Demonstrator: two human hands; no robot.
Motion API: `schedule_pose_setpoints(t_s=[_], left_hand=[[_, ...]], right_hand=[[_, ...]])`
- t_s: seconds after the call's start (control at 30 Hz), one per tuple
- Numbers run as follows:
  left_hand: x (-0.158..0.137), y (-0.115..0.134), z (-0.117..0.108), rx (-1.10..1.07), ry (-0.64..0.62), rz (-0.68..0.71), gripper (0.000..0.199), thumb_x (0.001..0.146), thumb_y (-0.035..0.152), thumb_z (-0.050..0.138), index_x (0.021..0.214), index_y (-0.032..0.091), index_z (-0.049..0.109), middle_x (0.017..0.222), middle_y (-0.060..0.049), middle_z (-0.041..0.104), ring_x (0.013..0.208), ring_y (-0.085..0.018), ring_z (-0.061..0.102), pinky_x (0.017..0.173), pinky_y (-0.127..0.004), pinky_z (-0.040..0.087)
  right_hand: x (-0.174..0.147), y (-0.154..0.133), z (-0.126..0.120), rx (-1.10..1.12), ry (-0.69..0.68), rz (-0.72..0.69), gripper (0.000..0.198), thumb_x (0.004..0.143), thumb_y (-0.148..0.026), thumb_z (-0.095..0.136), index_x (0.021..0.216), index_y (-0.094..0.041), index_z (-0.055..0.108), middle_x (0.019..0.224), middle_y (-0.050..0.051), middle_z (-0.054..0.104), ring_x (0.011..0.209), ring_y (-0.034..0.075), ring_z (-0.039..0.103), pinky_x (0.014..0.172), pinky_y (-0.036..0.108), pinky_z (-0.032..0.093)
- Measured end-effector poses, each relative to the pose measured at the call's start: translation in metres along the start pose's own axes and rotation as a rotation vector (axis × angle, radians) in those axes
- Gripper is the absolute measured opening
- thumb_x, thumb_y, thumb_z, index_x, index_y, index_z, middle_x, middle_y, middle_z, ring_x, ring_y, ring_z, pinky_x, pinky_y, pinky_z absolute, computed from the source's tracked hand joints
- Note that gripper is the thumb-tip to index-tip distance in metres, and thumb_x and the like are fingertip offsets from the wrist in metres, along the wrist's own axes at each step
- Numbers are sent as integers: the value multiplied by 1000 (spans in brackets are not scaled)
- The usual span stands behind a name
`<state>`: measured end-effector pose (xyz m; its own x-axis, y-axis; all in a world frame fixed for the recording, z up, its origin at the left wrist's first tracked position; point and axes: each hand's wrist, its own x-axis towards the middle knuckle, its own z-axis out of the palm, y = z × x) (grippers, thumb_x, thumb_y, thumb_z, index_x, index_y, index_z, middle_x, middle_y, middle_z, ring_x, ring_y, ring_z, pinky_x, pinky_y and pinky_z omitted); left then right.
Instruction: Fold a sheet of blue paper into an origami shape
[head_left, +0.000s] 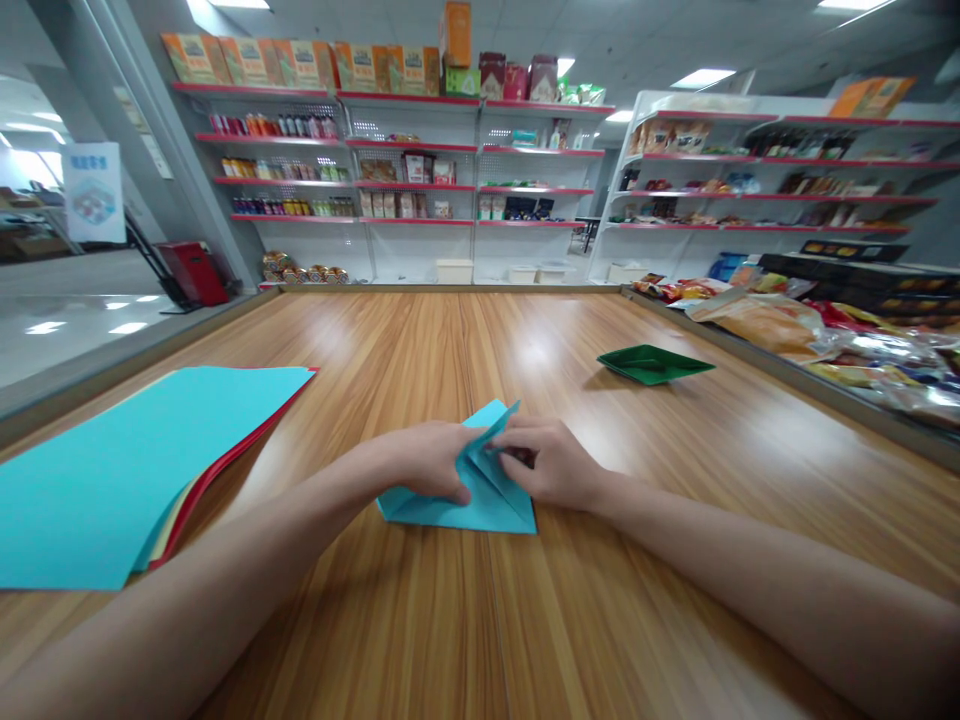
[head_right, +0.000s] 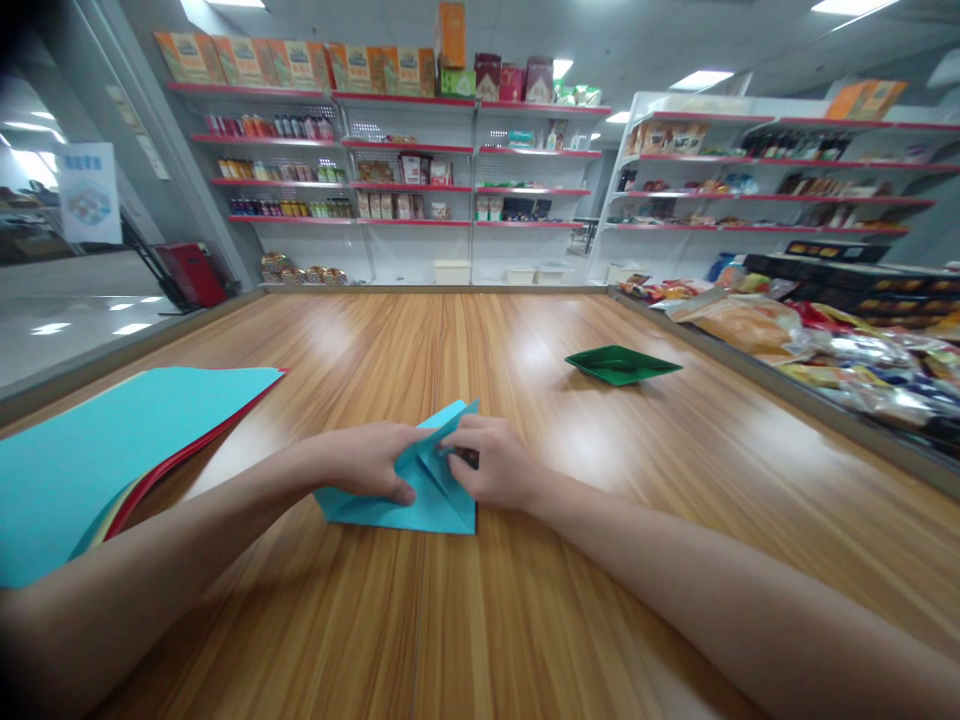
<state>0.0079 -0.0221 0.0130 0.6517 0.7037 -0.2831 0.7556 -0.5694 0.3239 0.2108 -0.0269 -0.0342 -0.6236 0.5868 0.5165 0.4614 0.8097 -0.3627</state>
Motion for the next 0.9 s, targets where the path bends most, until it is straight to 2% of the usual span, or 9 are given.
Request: schedule_pose_setpoints(t_s=[0.1, 0.17, 0.27, 0.33, 0.57, 0.67, 0.73, 0.8, 0.9], left_hand=[[0, -5, -1, 27, 6, -25, 72, 62, 35, 70, 130, 23, 47, 113, -11, 64, 99, -30, 60, 77, -33, 44], [0, -7, -1, 60, 21, -15, 71, 62, 33, 70, 128, 21, 49, 110, -11, 65, 97, -30, 61, 75, -33, 44], [0, -7, -2, 106, 37, 31, 57, 63, 32, 69, 117, 18, 57, 103, -11, 66, 90, -28, 62, 71, -31, 44], [-3, -4, -4, 135, 50, 38, 52, 64, 31, 68, 114, 18, 59, 99, -11, 66, 87, -28, 62, 68, -31, 43], [-13, 12, -10, 201, 50, -136, 51, 58, 56, 72, 91, 16, 66, 85, -10, 65, 75, -26, 61, 58, -29, 40], [-14, 16, -5, 234, 126, -164, 49, 56, 50, 76, 92, 18, 66, 91, -9, 64, 79, -26, 61, 59, -28, 41], [-16, 17, -1, 241, 151, -155, 44, 60, 43, 76, 96, 19, 65, 93, -8, 65, 81, -26, 62, 61, -28, 42], [-18, 17, 3, 234, 151, -139, 39, 66, 38, 73, 100, 21, 64, 92, -7, 67, 83, -27, 64, 62, -29, 44], [-22, 17, 7, 223, 155, -142, 35, 71, 33, 69, 104, 24, 63, 89, -7, 70, 85, -30, 66, 63, -32, 45]], right_hand=[[4, 2, -4, -179, 243, 75, 40, 75, -23, 61, 114, -15, 54, 107, 13, 56, 102, 26, 52, 83, 37, 43], [6, 1, -5, -273, 201, 57, 53, 71, -28, 68, 119, -16, 51, 115, 14, 54, 111, 30, 47, 91, 43, 36], [8, -2, -4, -326, 1, 37, 33, 74, -32, 68, 104, -20, 60, 96, 7, 64, 97, 26, 56, 94, 46, 28], [8, -2, -2, -350, -39, 53, 18, 77, -33, 66, 90, -19, 63, 82, 4, 66, 86, 22, 59, 96, 46, 24], [7, -4, -7, -499, -71, 115, 21, 80, -35, 65, 74, -16, 59, 74, 5, 66, 76, 21, 60, 96, 46, 23], [8, -8, -13, -543, -138, 129, 19, 82, -34, 63, 75, -16, 60, 75, 5, 68, 76, 21, 61, 91, 43, 29], [10, -11, -16, -558, -221, 161, 18, 83, -31, 60, 75, -16, 60, 76, 5, 68, 73, 20, 61, 77, 36, 36], [14, -13, -19, -563, -288, 203, 17, 84, -30, 57, 75, -16, 61, 78, 6, 68, 70, 20, 62, 64, 31, 35], [18, -16, -22, -514, -354, 202, 13, 85, -23, 52, 81, -18, 63, 82, 5, 68, 75, 19, 62, 59, 28, 34]])
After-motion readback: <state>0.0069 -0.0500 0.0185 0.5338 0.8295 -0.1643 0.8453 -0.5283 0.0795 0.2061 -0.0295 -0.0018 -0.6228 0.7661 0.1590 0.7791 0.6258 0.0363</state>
